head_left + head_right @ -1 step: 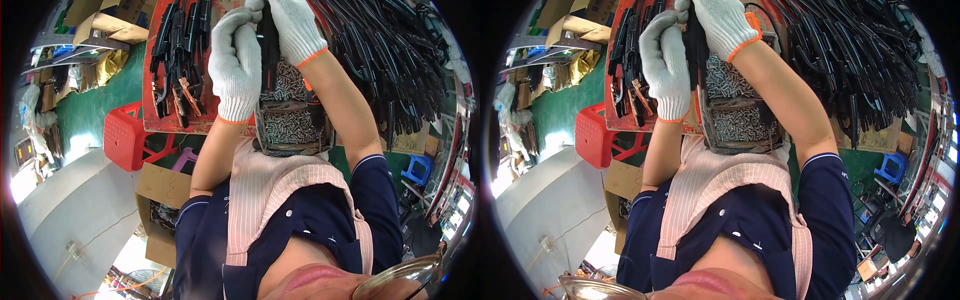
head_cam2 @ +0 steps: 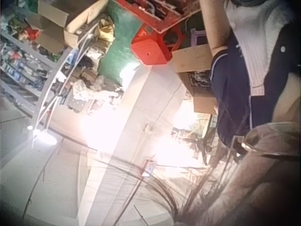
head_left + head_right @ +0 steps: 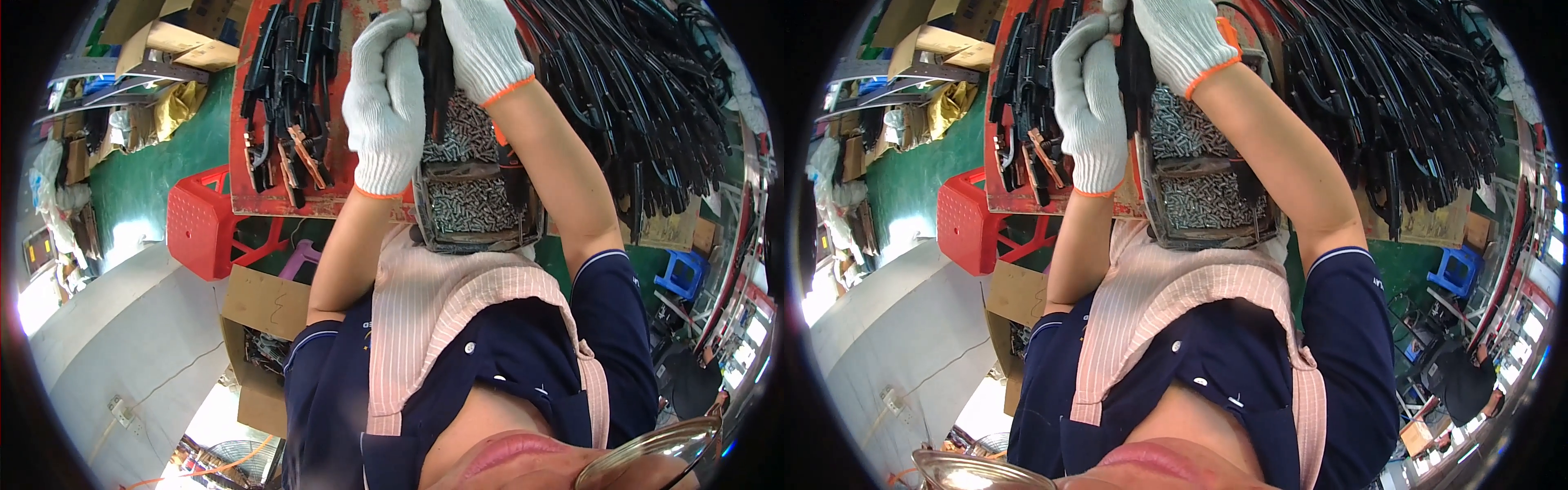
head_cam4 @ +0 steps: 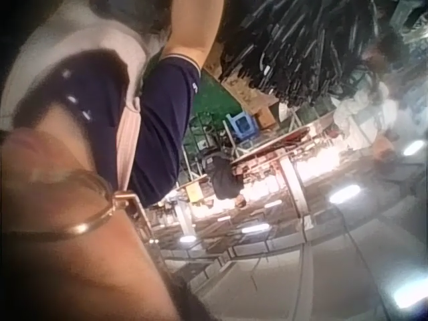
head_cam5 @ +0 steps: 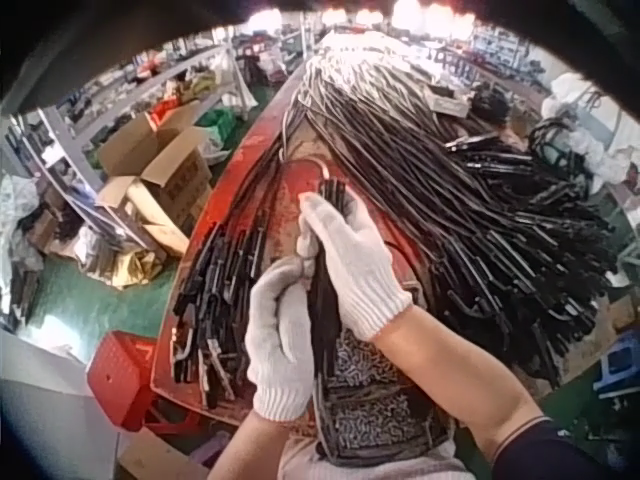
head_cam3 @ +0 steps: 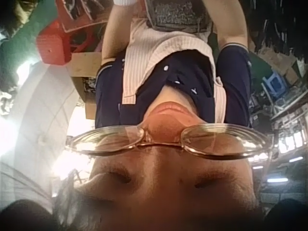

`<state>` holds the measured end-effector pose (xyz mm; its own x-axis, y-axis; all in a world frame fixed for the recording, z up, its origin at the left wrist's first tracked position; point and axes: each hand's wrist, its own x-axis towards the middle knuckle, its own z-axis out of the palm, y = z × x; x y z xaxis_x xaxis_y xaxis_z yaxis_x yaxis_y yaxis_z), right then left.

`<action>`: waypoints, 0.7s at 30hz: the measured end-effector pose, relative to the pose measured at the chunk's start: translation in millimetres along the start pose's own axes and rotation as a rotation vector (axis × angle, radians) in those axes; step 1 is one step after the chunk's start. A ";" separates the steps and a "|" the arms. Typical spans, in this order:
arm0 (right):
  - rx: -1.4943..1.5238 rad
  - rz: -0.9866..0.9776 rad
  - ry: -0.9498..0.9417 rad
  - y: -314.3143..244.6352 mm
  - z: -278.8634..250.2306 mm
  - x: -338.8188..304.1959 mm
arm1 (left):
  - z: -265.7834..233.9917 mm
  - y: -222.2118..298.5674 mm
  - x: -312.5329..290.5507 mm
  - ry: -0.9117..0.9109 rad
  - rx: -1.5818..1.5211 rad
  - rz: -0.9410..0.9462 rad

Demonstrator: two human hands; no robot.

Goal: The person drives screws into black plastic components at a workbench using an electric screwdriver.

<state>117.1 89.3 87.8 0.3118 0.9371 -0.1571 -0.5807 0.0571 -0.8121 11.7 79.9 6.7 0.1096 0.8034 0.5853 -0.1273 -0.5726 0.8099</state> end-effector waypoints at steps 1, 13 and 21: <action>-0.013 -0.155 0.035 2.9 -3.0 1.7 | 0.6 -8.6 -6.0 -0.039 0.071 -0.012; -1.732 -0.483 0.026 12.2 -111.3 -96.0 | -5.2 32.8 -66.5 -0.187 -0.985 -1.278; -1.127 -0.317 0.175 19.7 -129.3 -84.1 | -6.6 31.8 -59.9 -0.254 -0.780 -1.357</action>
<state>176.7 -33.0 12.4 0.4718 0.8710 0.1371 0.5045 -0.1391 -0.8521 -5.4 14.6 -2.8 0.7030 0.5335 -0.4703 -0.2463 0.8030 0.5428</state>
